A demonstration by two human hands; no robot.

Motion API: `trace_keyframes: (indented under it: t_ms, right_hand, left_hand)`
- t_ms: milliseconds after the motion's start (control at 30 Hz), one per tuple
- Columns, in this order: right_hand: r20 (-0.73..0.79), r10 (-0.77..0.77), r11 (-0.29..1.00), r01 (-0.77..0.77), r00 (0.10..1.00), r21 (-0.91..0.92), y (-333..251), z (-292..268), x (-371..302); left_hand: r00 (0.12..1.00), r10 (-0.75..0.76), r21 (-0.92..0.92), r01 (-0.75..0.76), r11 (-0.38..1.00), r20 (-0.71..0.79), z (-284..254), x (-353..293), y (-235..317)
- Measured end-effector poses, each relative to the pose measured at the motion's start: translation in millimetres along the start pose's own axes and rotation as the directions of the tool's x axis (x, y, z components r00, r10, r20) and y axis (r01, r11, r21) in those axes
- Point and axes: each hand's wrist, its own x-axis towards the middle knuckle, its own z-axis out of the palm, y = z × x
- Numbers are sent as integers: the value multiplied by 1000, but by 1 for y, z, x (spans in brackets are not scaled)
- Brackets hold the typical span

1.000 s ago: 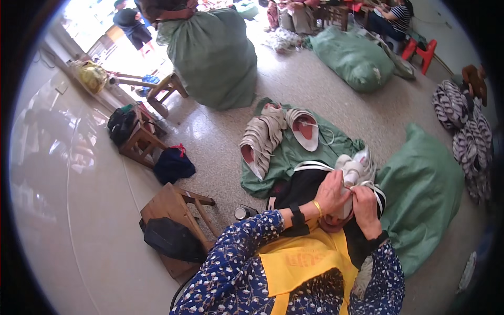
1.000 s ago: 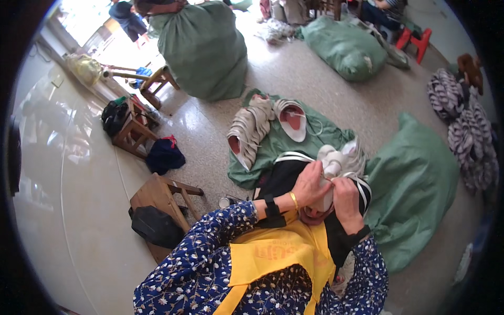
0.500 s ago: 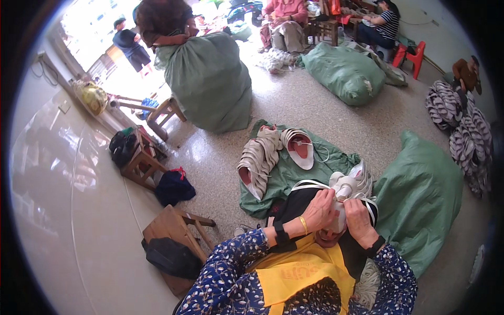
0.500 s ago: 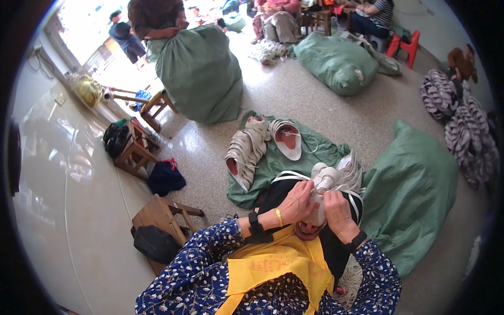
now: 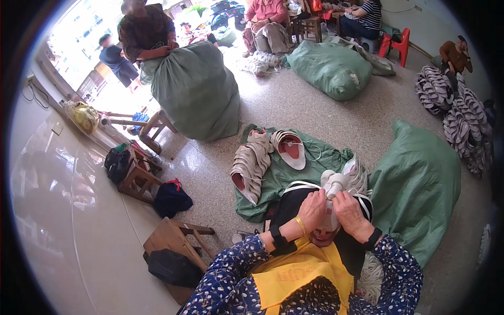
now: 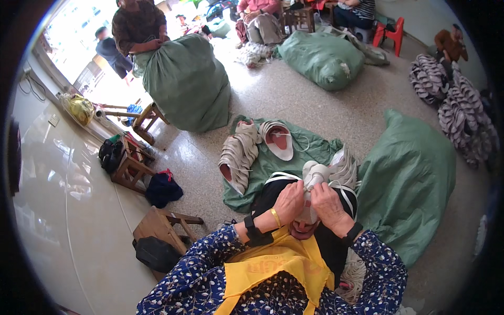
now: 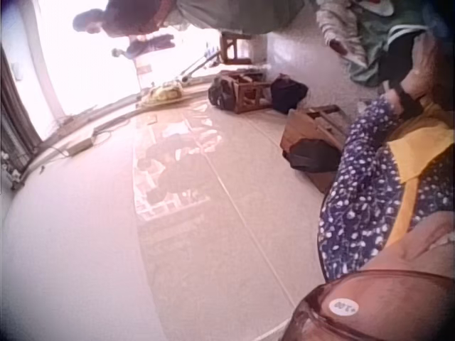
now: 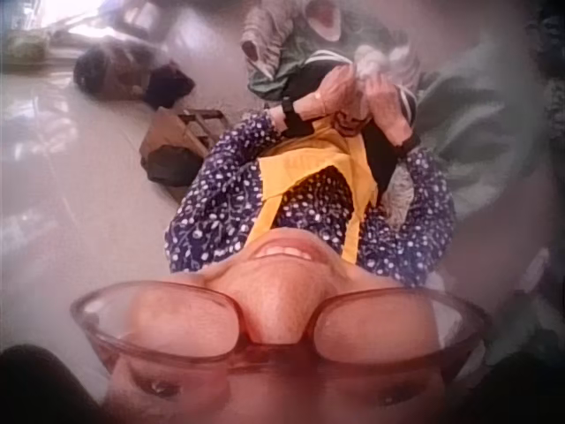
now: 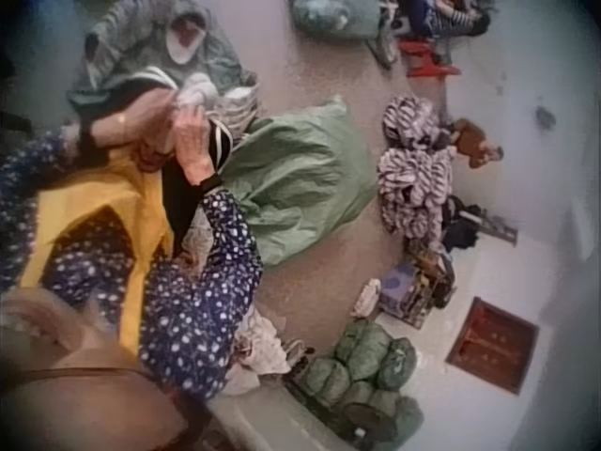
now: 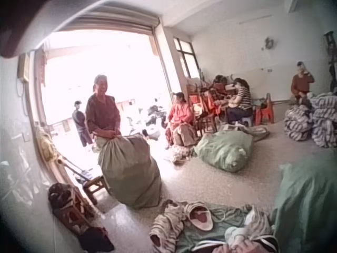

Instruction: The person sits on the floor and threads white shoelaces through the eyelets of a white sneaker. They pull the laces tight and tie a knot to secure them. The person then picks up a second shoe and begins the same lacing process.

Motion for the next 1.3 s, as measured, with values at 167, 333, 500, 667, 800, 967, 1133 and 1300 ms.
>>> trace_keyframes:
  t_ms: [167, 333, 500, 667, 800, 967, 1133, 1300]
  right_hand:
    - [-14, -33, 998, 33, 999, 46, 5, -1, 2]
    - [-80, -25, 964, 46, 996, 262, -4, -14, 1]
    - [-52, 325, 749, -224, 944, 623, -15, -14, -6]
    - [1, 391, 773, -330, 920, 541, -24, 0, 9]
    - [31, 413, 806, -381, 910, 453, -29, 8, 11]
    - [7, 403, 844, -374, 915, 384, -33, 20, 12]
    - [-4, 428, 809, -381, 904, 448, -35, 17, 16]
    - [12, 481, 725, -405, 877, 557, -37, 14, 14]
  left_hand:
    - [999, 32, -2, -32, 999, -40, 4, -3, 0]
    - [996, 67, 4, -67, 998, -54, 6, -4, -3]
    - [997, 71, -14, -72, 997, -35, 3, -4, -1]
    - [993, 102, -30, -103, 994, -54, 5, -4, -9]
    - [993, 94, -61, -98, 993, -73, 8, -4, -11]
    - [993, 91, -70, -97, 993, -74, 7, -4, -10]
    - [995, 70, -78, -76, 994, -77, 6, -4, -10]
    - [994, 82, -33, -85, 996, -71, 3, -4, -9]
